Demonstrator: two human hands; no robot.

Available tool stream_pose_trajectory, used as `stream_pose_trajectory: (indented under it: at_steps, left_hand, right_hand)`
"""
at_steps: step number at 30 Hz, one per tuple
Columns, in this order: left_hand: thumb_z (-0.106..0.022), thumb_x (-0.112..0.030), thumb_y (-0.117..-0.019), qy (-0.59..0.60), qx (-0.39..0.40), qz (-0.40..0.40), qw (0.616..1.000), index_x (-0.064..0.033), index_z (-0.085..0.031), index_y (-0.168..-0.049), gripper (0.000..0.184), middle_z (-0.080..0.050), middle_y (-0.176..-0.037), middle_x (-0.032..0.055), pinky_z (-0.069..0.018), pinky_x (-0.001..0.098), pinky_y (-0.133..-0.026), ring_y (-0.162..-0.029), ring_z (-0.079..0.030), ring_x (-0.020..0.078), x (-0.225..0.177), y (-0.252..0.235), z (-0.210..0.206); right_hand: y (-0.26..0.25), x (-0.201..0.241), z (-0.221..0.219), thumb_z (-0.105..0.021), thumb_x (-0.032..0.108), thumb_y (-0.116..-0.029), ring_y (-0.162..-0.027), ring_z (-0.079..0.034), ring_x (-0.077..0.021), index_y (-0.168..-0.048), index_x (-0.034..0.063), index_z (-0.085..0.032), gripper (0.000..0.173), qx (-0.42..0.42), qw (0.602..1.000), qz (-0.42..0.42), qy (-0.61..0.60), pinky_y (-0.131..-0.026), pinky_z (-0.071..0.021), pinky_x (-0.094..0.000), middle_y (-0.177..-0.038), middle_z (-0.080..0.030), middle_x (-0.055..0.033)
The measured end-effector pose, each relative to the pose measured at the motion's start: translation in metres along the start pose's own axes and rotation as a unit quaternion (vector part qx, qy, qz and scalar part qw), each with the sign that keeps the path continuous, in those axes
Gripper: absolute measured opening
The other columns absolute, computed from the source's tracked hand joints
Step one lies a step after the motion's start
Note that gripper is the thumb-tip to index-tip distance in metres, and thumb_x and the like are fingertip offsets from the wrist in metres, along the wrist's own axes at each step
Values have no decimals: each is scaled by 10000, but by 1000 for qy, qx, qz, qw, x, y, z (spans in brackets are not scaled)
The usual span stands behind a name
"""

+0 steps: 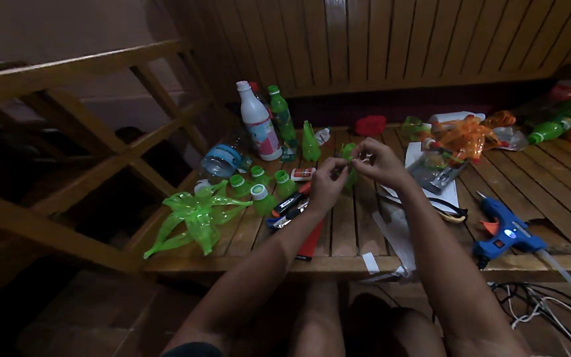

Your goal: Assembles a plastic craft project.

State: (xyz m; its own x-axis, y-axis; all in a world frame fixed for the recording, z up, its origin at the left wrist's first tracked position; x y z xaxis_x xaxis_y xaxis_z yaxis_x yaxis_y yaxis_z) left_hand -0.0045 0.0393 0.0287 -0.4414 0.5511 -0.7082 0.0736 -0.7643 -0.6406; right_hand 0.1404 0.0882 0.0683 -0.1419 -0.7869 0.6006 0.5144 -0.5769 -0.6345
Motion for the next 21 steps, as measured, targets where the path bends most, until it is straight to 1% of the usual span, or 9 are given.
stream_pose_trajectory:
  at_steps: [2, 6, 8, 9, 12, 14, 16, 18, 21]
  left_hand:
    - [-639, -40, -986, -9, 4, -10, 1000, 43, -676, -1112, 156, -674, -1060, 128, -553, 222, -756, -834, -648, 83, -2, 1, 0]
    - [-654, -41, -974, -44, -2, -35, 998, 50, -688, -1087, 149, -682, -1032, 135, -547, 225, -738, -826, -644, 96, -5, 0, -1]
    - [-658, -24, -965, -49, -3, -49, 998, 62, -690, -1084, 150, -681, -1026, 145, -550, 227, -748, -829, -648, 106, -4, 0, -2]
    - [-657, -18, -962, -52, -2, -54, 997, 62, -689, -1084, 150, -679, -1029, 146, -549, 224, -757, -835, -649, 106, -5, 0, -2]
    - [-661, -14, -957, -58, 0, -68, 996, 63, -693, -1075, 145, -678, -1032, 149, -553, 227, -765, -841, -650, 111, -6, 0, -2]
    - [-661, -19, -956, -63, 1, -78, 995, 62, -697, -1068, 143, -680, -1024, 152, -555, 233, -770, -851, -654, 121, -6, 1, -1]
    - [-655, -27, -963, -67, 2, -83, 994, 60, -700, -1063, 140, -681, -1018, 153, -548, 232, -757, -840, -647, 122, -7, 1, -1]
    - [-655, -27, -963, -68, 0, -84, 994, 54, -703, -1056, 133, -682, -1014, 150, -536, 226, -736, -815, -633, 116, -8, 1, -1]
    - [-656, -24, -958, -75, -5, -89, 993, 47, -708, -1050, 127, -690, -1005, 150, -543, 225, -734, -815, -647, 118, -9, 1, -1]
  right_hand:
    - [0, 2, 0, -682, 68, -916, -928, -618, -189, -1012, -60, -674, 160, 11, 1000, -3, 14, -795, -536, -323, -1034, -636, -163]
    - [0, 3, 0, -695, 91, -908, -918, -623, -208, -980, -52, -683, 159, 25, 998, 9, 50, -801, -533, -359, -996, -644, -158]
    - [0, 2, 0, -683, 90, -893, -886, -620, -203, -955, -44, -681, 147, 20, 997, 29, 62, -773, -527, -351, -965, -648, -150]
    - [1, 2, 0, -679, 78, -896, -874, -616, -204, -961, -54, -677, 148, 22, 997, 34, 59, -767, -523, -349, -963, -646, -157]
    - [1, 2, 2, -686, 67, -884, -842, -610, -161, -965, -53, -683, 145, 17, 998, 45, 40, -744, -521, -305, -946, -646, -140]
    - [1, 1, 2, -692, 71, -876, -835, -602, -104, -928, -25, -681, 110, 12, 999, 44, 20, -737, -516, -255, -923, -641, -94]
    - [1, 0, 3, -683, 70, -882, -836, -590, -67, -896, -6, -669, 79, 17, 999, 36, 4, -739, -499, -225, -905, -632, -64]
    - [2, 2, 5, -686, 57, -895, -840, -597, -76, -905, -22, -670, 82, 27, 999, 21, 8, -747, -506, -231, -914, -641, -81]
    - [3, 3, 7, -692, 64, -909, -840, -616, -104, -941, -38, -676, 108, 31, 999, 4, 37, -756, -520, -256, -927, -662, -108]
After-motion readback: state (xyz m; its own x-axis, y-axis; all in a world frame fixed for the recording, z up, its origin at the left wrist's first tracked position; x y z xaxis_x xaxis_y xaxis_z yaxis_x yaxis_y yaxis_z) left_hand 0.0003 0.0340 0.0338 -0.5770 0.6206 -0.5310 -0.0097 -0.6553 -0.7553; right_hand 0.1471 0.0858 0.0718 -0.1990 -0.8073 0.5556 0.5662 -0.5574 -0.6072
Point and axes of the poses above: each hand's wrist, its own y-axis away from the middle knuckle, its own z-axis out of the back of the hand, x = y × z, the point moved 5 cm from there along -y, towards the middle knuckle
